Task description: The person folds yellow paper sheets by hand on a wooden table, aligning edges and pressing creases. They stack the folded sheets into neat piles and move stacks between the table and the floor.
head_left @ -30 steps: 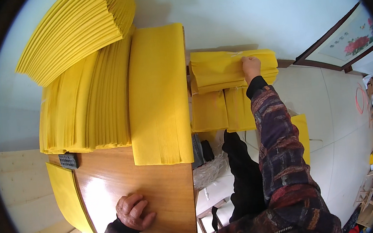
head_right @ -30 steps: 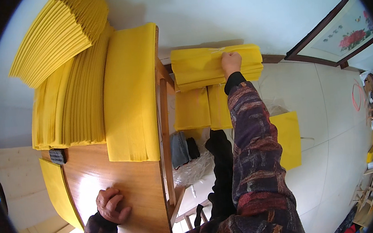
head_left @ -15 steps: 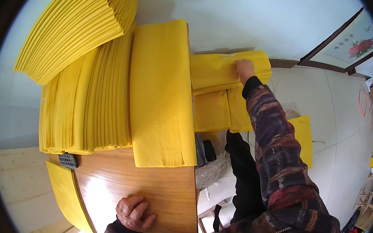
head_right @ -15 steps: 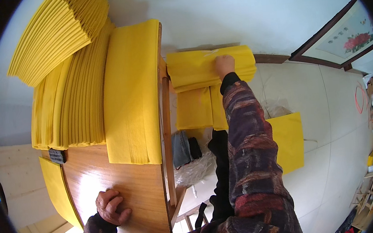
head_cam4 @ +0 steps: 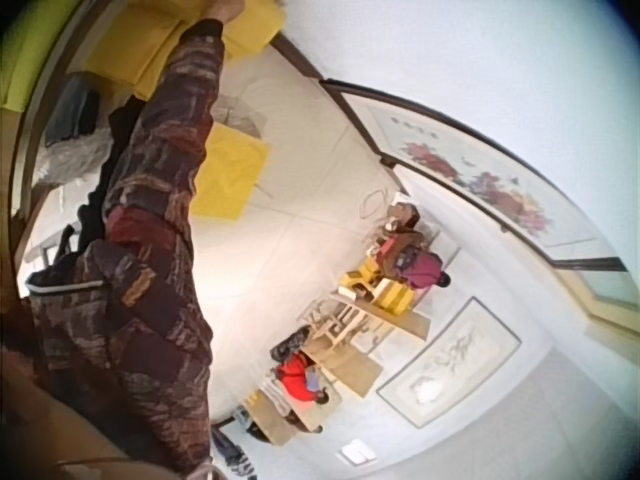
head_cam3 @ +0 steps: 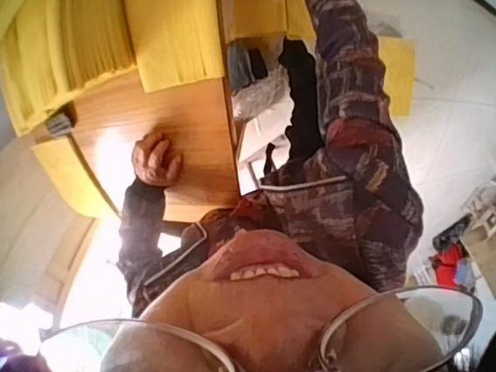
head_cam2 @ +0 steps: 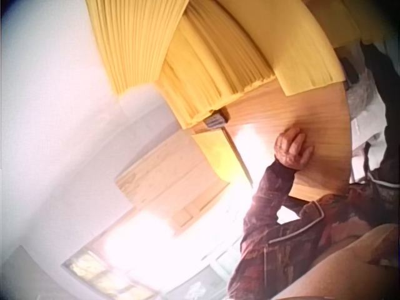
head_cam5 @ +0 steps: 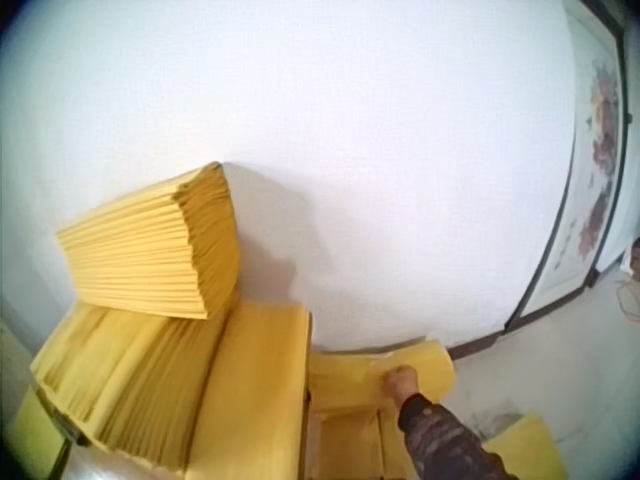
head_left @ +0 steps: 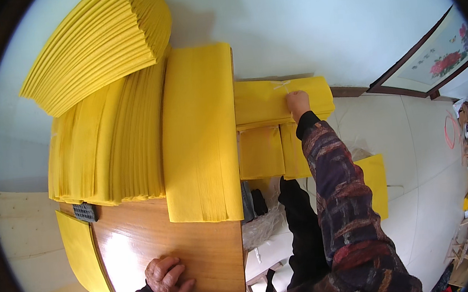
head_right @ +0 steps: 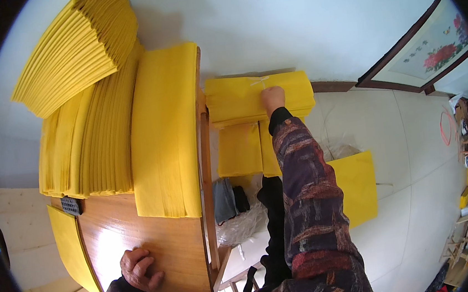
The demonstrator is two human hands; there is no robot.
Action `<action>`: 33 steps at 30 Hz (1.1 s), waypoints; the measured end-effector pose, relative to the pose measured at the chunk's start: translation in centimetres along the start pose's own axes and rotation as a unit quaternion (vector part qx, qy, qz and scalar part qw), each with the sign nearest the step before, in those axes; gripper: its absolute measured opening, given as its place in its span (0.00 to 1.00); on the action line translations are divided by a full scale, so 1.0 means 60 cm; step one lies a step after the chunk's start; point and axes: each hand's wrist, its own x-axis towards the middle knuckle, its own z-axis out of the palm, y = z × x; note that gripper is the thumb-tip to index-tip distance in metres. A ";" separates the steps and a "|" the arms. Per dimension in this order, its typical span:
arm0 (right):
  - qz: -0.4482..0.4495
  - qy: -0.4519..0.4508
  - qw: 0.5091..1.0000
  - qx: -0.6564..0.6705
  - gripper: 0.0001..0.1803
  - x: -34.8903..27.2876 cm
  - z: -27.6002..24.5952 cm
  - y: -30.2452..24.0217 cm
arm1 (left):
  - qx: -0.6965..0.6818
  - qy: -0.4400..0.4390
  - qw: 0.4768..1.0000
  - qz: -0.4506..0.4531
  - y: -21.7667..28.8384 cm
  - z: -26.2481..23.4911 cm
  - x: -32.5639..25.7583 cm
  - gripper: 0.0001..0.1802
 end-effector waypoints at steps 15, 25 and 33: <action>-0.239 -0.035 0.903 -0.356 0.12 -0.021 -0.103 0.019 | -0.007 -0.009 1.000 -0.026 0.005 0.005 -0.010 0.20; -0.307 0.028 0.933 -0.187 0.06 -0.050 -0.127 -0.425 | -0.067 0.084 0.993 0.043 0.004 0.001 -0.006 0.16; -0.519 -0.188 0.817 -0.165 0.07 -0.501 0.247 -0.819 | -0.248 0.123 0.960 0.031 -0.020 0.029 -0.014 0.11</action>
